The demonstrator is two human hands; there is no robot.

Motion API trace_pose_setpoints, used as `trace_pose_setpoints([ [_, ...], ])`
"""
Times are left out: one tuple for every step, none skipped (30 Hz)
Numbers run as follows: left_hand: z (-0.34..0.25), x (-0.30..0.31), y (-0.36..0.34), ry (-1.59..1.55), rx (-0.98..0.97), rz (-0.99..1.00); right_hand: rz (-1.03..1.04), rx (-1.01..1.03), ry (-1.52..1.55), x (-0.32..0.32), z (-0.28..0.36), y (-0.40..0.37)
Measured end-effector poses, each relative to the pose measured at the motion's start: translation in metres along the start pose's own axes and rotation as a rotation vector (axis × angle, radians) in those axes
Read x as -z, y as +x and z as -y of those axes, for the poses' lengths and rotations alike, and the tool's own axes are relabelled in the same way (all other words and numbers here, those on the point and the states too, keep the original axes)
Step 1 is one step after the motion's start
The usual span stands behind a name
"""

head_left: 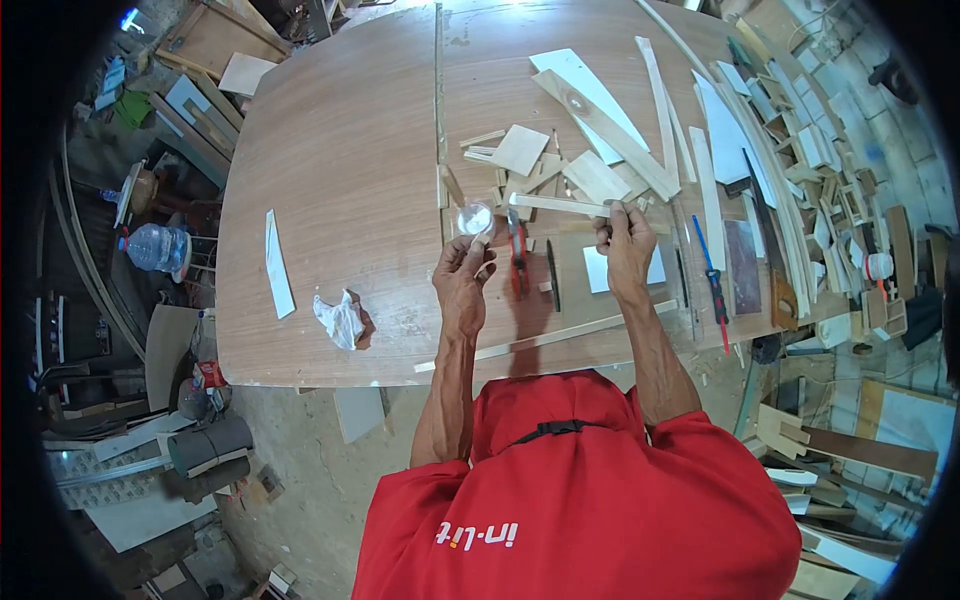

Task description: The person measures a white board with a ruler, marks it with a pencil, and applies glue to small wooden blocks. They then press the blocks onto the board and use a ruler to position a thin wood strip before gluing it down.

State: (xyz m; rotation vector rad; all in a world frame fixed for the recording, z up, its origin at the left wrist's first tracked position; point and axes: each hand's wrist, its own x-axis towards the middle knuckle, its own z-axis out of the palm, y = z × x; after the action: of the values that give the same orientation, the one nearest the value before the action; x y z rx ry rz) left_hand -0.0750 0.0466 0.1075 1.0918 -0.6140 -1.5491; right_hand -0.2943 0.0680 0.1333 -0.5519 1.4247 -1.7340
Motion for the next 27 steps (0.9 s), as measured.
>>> trace_pose_setpoints([
  [-0.001, -0.010, -0.004, -0.059, 0.007, 0.055, -0.004, 0.023, -0.030, 0.009, 0.004, -0.004],
  [0.000, -0.018, -0.008, -0.118, 0.016, 0.110, -0.008, 0.023, -0.028, 0.019, 0.009, -0.008],
  [0.002, -0.025, -0.012, -0.115, 0.019, 0.114, 0.020, 0.020, 0.000, 0.028, 0.014, -0.011],
  [0.004, -0.032, -0.014, -0.149, 0.027, 0.198, 0.047, 0.021, 0.028, 0.037, 0.020, -0.013],
  [0.008, -0.037, -0.017, -0.184, 0.036, 0.281, 0.043, 0.015, -0.001, 0.046, 0.026, -0.015],
  [0.013, -0.042, -0.019, -0.183, 0.040, 0.287, 0.037, 0.017, -0.001, 0.054, 0.032, -0.018],
  [0.017, -0.047, -0.021, -0.237, 0.058, 0.336, 0.060, 0.016, -0.016, 0.061, 0.038, -0.020],
  [0.022, -0.052, -0.022, -0.291, 0.075, 0.384, 0.083, 0.016, -0.030, 0.068, 0.043, -0.021],
  [0.024, -0.058, -0.026, -0.299, 0.083, 0.379, 0.081, 0.018, -0.029, 0.074, 0.047, -0.020],
  [0.027, -0.064, -0.030, -0.298, 0.083, 0.380, 0.100, 0.030, -0.051, 0.080, 0.051, -0.020],
  [0.028, -0.070, -0.033, -0.314, 0.100, 0.392, 0.120, 0.043, -0.073, 0.085, 0.053, -0.019],
  [0.030, -0.074, -0.036, -0.331, 0.116, 0.404, 0.121, 0.047, -0.071, 0.090, 0.054, -0.019],
  [0.034, -0.077, -0.037, -0.332, 0.113, 0.407, 0.120, 0.043, -0.065, 0.093, 0.055, -0.018],
  [0.038, -0.078, -0.037, -0.317, 0.110, 0.427, 0.120, 0.039, -0.057, 0.096, 0.056, -0.017],
  [0.041, -0.079, -0.037, -0.301, 0.107, 0.447, 0.121, 0.041, -0.054, 0.100, 0.055, -0.016],
  [0.044, -0.080, -0.038, -0.300, 0.105, 0.450, 0.123, 0.050, -0.078, 0.103, 0.053, -0.015],
  [0.047, -0.080, -0.039, -0.286, 0.107, 0.454, 0.126, 0.059, -0.103, 0.106, 0.052, -0.014],
  [0.048, -0.082, -0.040, -0.271, 0.109, 0.457, 0.127, 0.061, -0.101, 0.108, 0.053, -0.013],
  [0.048, -0.083, -0.040, -0.270, 0.108, 0.457, 0.116, 0.061, -0.108, 0.110, 0.052, -0.012],
  [0.049, -0.084, -0.041, -0.252, 0.123, 0.449, 0.105, 0.061, -0.115, 0.112, 0.053, -0.012],
  [0.050, -0.085, -0.041, -0.235, 0.137, 0.441, 0.103, 0.062, -0.115, 0.114, 0.053, -0.012],
  [0.051, -0.086, -0.041, -0.235, 0.137, 0.442, 0.084, 0.076, -0.113, 0.116, 0.053, -0.012],
  [0.052, -0.087, -0.041, -0.231, 0.152, 0.438, 0.065, 0.090, -0.111, 0.118, 0.054, -0.013],
  [0.053, -0.088, -0.041, -0.227, 0.168, 0.433, 0.063, 0.090, -0.111, 0.120, 0.054, -0.013],
  [0.054, -0.089, -0.041, -0.226, 0.168, 0.434, 0.093, 0.149, -0.114, 0.123, 0.055, -0.014],
  [0.055, -0.091, -0.041, -0.229, 0.171, 0.418, 0.123, 0.209, -0.117, 0.125, 0.055, -0.016],
  [0.056, -0.092, -0.041, -0.232, 0.173, 0.403, 0.120, 0.211, -0.117, 0.127, 0.056, -0.018],
])
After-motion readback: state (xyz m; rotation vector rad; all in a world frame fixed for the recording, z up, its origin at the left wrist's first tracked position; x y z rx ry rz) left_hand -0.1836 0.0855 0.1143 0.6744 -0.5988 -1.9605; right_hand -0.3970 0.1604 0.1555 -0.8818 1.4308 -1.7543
